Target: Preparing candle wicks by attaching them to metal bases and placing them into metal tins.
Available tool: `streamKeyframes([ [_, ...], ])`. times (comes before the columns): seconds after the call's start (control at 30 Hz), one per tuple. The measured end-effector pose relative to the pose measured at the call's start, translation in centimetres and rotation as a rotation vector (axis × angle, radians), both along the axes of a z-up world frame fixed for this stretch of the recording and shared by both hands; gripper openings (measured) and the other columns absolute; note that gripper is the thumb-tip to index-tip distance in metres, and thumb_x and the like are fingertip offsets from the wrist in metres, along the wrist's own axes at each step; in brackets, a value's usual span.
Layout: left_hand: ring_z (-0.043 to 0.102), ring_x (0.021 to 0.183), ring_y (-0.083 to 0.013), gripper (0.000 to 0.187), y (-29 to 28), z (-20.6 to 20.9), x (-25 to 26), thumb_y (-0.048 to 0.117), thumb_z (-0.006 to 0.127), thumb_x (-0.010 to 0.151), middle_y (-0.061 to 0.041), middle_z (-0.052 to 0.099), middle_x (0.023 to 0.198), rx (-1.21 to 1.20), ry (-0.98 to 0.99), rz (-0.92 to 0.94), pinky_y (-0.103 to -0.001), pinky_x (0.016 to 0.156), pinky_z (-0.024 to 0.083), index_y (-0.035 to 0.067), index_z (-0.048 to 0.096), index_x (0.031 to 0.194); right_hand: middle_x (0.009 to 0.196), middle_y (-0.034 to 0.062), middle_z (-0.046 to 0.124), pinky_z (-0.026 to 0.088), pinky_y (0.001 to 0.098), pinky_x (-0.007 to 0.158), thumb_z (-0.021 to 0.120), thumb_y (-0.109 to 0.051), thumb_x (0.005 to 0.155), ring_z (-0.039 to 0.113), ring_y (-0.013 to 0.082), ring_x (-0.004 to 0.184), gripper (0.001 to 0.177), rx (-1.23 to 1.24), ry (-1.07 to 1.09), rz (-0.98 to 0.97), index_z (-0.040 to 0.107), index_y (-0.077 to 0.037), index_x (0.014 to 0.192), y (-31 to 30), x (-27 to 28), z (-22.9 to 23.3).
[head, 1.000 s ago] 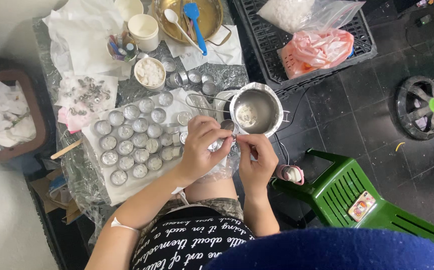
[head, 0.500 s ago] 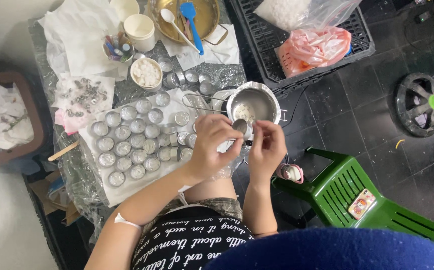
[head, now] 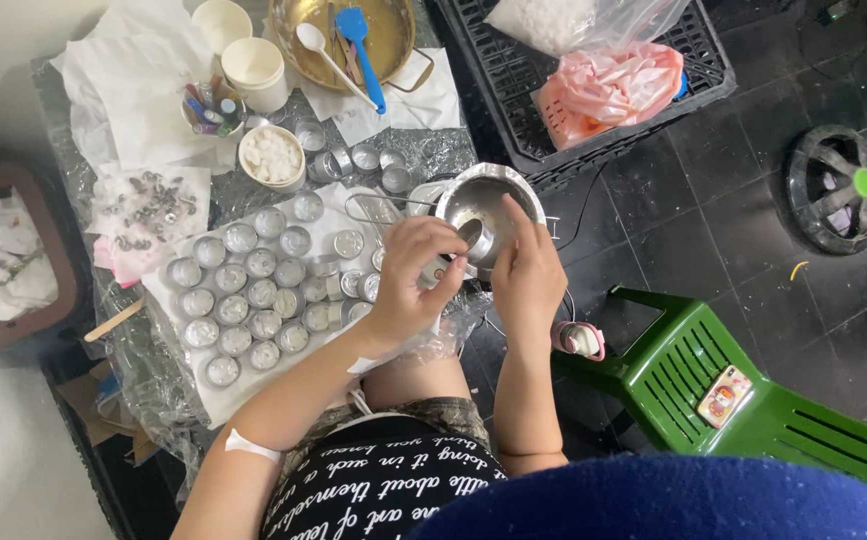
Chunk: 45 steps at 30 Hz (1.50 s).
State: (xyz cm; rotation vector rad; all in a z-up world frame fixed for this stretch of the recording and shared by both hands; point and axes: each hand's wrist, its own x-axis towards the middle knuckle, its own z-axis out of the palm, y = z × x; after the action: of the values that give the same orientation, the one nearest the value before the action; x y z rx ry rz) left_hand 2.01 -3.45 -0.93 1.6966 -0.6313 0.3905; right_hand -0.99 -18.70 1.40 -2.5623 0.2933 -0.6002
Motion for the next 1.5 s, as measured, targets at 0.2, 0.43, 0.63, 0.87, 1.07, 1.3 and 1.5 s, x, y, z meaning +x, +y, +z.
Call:
streamKeyframes([
  [0.2,0.067,0.106,-0.0221,0.011,-0.2,-0.3,0.3,0.014,0.071,0.095,-0.004,0.069,0.103,-0.032,0.098,-0.071,-0.038,0.104,0.040,0.008,0.066,0.102,0.084,0.0042,0.068,0.048,0.0304,0.064,0.064,-0.006,0.101,0.061,0.0170,0.068,0.018,0.139,-0.046,-0.057,0.071,-0.012,0.116,-1.3,-0.2,-1.1],
  [0.43,0.066,0.106,-0.0233,0.010,-0.6,-1.1,0.8,0.012,0.069,0.097,-0.005,0.068,0.105,-0.110,0.165,-0.107,-0.033,0.102,0.045,0.006,0.064,0.104,0.086,0.0025,0.067,0.041,0.0262,0.063,0.065,0.000,0.101,0.058,0.0098,0.072,0.013,0.348,-0.230,0.048,0.070,-0.008,0.110,-2.3,-0.9,-2.1],
  [0.63,0.065,0.102,-0.0229,0.010,-0.6,-1.1,0.9,0.012,0.070,0.097,-0.005,0.069,0.104,-0.069,0.178,-0.084,-0.035,0.098,0.044,0.007,0.065,0.104,0.087,0.0031,0.066,0.043,0.0265,0.067,0.062,0.003,0.102,0.055,0.0111,0.075,0.025,0.209,-0.243,0.105,0.074,-0.010,0.120,-1.9,-0.7,-1.4],
  [0.87,0.066,0.099,-0.0226,0.010,-0.7,-1.6,1.2,0.012,0.071,0.096,-0.006,0.069,0.103,-0.110,0.178,-0.099,-0.034,0.094,0.048,0.005,0.066,0.102,0.066,-0.0002,0.059,0.041,0.0280,0.056,0.080,-0.014,0.091,0.054,0.0112,0.059,0.006,0.177,-0.225,-0.094,0.076,-0.011,0.094,-2.1,0.0,-2.0],
  [1.07,0.067,0.098,-0.0231,0.012,-0.7,-1.4,1.2,0.010,0.071,0.096,-0.009,0.068,0.103,-0.168,0.205,-0.148,-0.034,0.091,0.052,0.001,0.064,0.102,0.067,-0.0013,0.059,0.044,0.0317,0.058,0.084,-0.017,0.086,0.054,0.0153,0.064,0.011,-0.016,-0.158,-0.066,0.074,-0.012,0.088,-2.1,0.4,-1.3],
  [1.3,0.068,0.103,-0.0247,0.012,-0.7,-1.7,1.1,0.008,0.073,0.096,-0.010,0.070,0.106,-0.149,0.165,-0.120,-0.034,0.095,0.053,0.002,0.067,0.105,0.084,0.0036,0.064,0.046,0.0323,0.073,0.058,-0.001,0.104,0.054,0.0191,0.077,0.025,0.190,-0.140,0.172,0.073,-0.007,0.123,-2.3,-0.6,-0.7],
  [1.5,0.069,0.104,-0.0248,0.018,-0.9,-1.8,1.0,0.009,0.075,0.093,-0.009,0.070,0.106,-0.137,0.163,-0.084,-0.034,0.092,0.054,0.003,0.071,0.110,0.102,0.0020,0.074,0.055,0.0248,0.084,0.059,0.003,0.101,0.074,0.0133,0.098,0.020,0.570,-0.267,0.292,0.053,-0.003,0.119,-1.1,-1.8,0.0],
])
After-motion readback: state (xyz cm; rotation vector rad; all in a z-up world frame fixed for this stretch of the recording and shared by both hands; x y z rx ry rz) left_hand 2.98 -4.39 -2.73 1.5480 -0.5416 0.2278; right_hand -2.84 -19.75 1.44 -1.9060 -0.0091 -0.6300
